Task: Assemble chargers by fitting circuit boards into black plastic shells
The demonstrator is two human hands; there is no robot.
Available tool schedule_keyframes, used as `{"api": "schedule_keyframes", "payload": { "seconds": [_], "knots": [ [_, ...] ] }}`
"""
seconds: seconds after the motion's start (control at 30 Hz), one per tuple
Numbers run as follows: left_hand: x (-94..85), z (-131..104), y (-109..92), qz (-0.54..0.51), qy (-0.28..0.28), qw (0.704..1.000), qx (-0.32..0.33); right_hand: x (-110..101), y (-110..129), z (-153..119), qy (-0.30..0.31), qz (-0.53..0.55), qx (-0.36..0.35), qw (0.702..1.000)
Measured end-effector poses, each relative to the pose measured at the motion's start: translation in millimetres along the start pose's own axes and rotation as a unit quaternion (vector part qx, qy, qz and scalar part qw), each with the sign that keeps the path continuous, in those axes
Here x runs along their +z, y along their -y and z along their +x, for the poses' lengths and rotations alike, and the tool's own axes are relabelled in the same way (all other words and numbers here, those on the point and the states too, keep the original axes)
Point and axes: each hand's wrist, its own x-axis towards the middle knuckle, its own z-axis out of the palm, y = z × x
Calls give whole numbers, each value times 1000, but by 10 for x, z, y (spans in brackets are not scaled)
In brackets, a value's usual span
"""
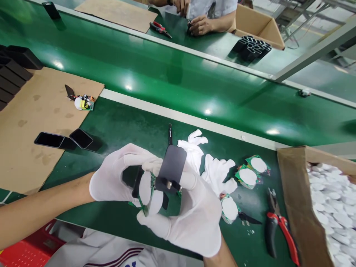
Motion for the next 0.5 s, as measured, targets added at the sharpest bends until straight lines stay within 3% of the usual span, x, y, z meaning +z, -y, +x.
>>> {"api": "schedule_keyframes", "payload": {
  "seconds": [0.37, 0.5],
  "knots": [
    [10, 30, 2, -3, -13, 1000, 25, 40, -71, -27, -8, -19, -36, 999],
    [15, 16, 7, -12, -2, 1000, 5, 21, -101, -51, -6, -37, -38, 999]
  ]
}}
